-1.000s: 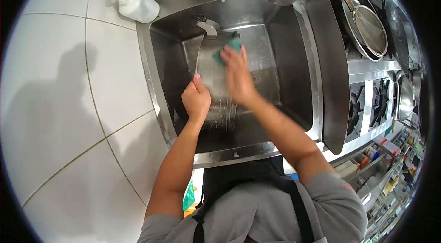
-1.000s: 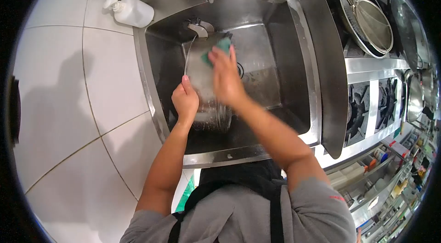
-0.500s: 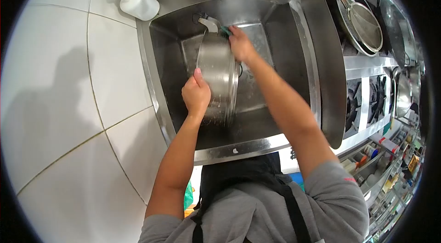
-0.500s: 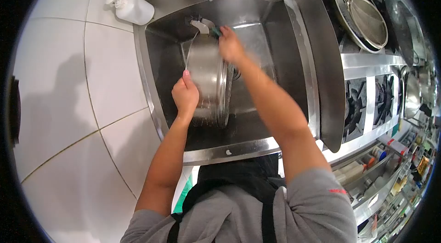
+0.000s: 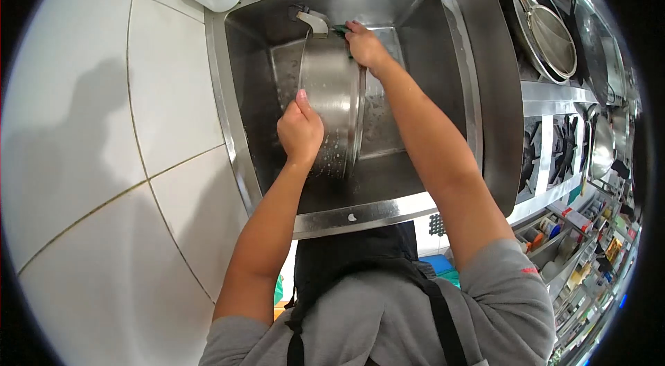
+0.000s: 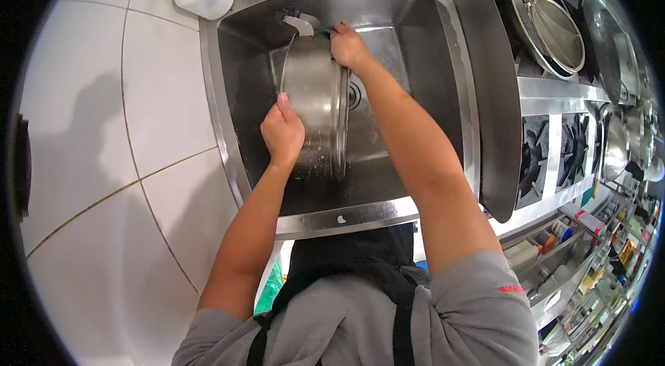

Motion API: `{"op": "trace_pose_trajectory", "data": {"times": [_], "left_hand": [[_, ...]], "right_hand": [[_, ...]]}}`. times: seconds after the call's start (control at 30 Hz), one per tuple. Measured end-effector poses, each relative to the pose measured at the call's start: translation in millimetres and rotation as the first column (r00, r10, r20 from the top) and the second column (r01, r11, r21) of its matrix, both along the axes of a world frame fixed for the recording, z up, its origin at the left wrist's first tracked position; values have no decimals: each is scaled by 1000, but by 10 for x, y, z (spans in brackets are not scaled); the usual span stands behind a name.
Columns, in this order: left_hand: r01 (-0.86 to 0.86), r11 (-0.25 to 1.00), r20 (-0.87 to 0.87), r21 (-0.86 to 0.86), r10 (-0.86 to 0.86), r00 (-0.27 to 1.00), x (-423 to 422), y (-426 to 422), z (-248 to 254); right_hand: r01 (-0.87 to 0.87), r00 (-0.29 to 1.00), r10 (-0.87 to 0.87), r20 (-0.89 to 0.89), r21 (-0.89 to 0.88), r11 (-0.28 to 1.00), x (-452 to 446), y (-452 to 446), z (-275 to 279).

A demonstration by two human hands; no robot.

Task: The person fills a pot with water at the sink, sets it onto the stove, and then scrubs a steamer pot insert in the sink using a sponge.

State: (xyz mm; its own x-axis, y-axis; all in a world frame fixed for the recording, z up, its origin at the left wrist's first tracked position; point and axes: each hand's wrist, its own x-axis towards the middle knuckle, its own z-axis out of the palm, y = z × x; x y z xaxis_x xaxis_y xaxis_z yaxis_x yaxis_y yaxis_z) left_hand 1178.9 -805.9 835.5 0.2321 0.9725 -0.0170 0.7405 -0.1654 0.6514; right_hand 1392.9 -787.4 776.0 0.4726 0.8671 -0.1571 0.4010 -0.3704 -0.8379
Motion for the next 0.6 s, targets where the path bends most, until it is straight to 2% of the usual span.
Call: {"op": "trace_pose_trajectory", "data": {"times": [0.03,0.1,0.17,0.2,0.23,0.27,0.3,0.37,0.4,0.47,0.53,0.57,0.6], "left_hand": [[5,1000,7,6,-5,1000,1,2,22],[-26,1000,27,2,26,999,7,-9,45],[-15,1000,33,11,14,999,11,13,-7],[-5,1000,39,27,4,999,19,30,-26],[-7,999,48,34,6,999,8,33,-33],[4,1000,70,11,-5,998,-12,36,-29],[12,1000,91,-11,-11,996,-12,52,-14],[14,1000,75,-8,-13,997,-14,40,19],[25,1000,58,-8,-24,998,2,35,33],[19,1000,72,10,-20,997,3,36,-8],[9,1000,77,27,-12,997,-18,32,-20],[25,999,117,31,-28,993,-20,35,-16],[39,999,156,35,-44,987,-25,39,-13]], "right_hand": [[78,991,-77,-105,-1,997,-7,51,82],[139,981,-167,100,241,961,-482,-381,198],[56,959,-154,239,371,927,-1097,-973,500],[31,962,-132,238,387,922,-1348,-1252,578],[-56,938,-71,338,350,935,-1516,-1513,455],[-60,935,-73,346,360,931,-1527,-1607,285],[35,999,-42,9,383,923,-1497,-1673,113],[156,980,-100,-171,356,922,-1254,-1732,264],[185,980,-198,1,354,917,-965,-1643,599],[249,948,-316,43,518,818,-264,-1321,768],[159,838,-403,368,543,825,480,-1000,1231],[25,733,-458,503,653,757,869,-800,1311],[16,678,-481,556,642,766,1160,-613,1417]]}}
